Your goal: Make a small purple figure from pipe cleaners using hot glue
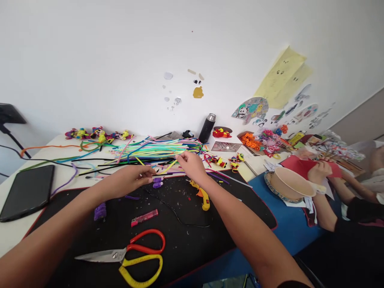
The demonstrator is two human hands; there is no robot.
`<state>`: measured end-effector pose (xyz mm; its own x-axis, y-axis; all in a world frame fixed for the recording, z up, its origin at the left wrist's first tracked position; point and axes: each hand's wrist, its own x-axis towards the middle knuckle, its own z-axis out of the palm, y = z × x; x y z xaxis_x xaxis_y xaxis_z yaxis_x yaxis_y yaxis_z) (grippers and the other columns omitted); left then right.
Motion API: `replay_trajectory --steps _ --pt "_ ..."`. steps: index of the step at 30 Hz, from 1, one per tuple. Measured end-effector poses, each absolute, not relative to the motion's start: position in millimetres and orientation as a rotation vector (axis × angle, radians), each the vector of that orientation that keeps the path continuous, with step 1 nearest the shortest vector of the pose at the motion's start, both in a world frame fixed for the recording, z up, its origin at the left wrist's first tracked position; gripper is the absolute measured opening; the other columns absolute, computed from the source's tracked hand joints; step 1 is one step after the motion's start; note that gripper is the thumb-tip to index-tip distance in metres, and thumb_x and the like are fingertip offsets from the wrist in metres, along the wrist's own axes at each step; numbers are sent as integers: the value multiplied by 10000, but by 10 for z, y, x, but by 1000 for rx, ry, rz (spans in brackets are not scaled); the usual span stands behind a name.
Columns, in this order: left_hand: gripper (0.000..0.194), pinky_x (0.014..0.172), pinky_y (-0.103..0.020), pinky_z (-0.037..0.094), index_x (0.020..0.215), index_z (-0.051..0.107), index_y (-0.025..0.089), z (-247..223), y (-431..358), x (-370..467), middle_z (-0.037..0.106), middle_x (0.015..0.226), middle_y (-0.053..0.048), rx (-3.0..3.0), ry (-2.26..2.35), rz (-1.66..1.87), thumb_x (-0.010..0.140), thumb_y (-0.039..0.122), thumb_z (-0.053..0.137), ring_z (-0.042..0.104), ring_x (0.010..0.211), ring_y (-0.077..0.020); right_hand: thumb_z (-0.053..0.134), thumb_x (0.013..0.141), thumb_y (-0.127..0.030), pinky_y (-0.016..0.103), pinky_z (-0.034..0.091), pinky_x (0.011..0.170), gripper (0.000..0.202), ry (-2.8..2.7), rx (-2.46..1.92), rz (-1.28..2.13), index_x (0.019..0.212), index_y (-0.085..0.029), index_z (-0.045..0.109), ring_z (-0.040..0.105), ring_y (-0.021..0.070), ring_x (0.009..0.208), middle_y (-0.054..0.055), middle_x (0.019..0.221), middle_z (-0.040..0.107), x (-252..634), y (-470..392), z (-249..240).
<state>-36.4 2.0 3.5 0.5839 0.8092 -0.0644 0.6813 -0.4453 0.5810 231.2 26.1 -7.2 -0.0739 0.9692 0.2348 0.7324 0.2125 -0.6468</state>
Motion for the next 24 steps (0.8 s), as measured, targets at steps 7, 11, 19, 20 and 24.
replay_trajectory --steps 7,11,19,20,24 --pt "367 847 -373 525 1168 738 202 -126 395 -189 795 1155 -148 2544 1423 -83 929 307 479 731 1044 -328 569 965 -472 274 297 565 355 -1730 -1529 521 729 -211 617 514 158 588 -32 614 577 2429 305 -97" --pt "299 772 -356 503 987 754 202 -153 545 -107 804 1013 -150 2556 1503 -123 935 278 470 733 952 -322 545 966 -529 271 308 551 390 -1671 -1522 516 737 -216 590 488 152 567 -37 600 547 2586 246 -78" --pt "302 786 -376 503 968 772 191 -203 694 -189 793 1048 -188 2525 1624 -110 913 260 484 718 981 -339 721 845 -584 248 258 425 417 -1150 -1269 790 717 -232 537 322 101 419 -95 480 376 2960 29 46" --pt "305 782 -382 504 971 774 186 -217 705 -197 792 1051 -195 2515 1633 -101 913 262 485 717 982 -347 752 827 -583 237 236 406 433 -1060 -1212 818 716 -236 518 289 89 403 -108 475 344 3024 1 83" --pt "306 774 -389 512 952 788 184 -273 758 -212 799 1046 -198 2455 1667 -30 898 307 513 721 959 -359 838 778 -573 207 172 360 483 -875 -1086 944 726 -233 499 242 62 370 -128 456 293 3250 -149 267"
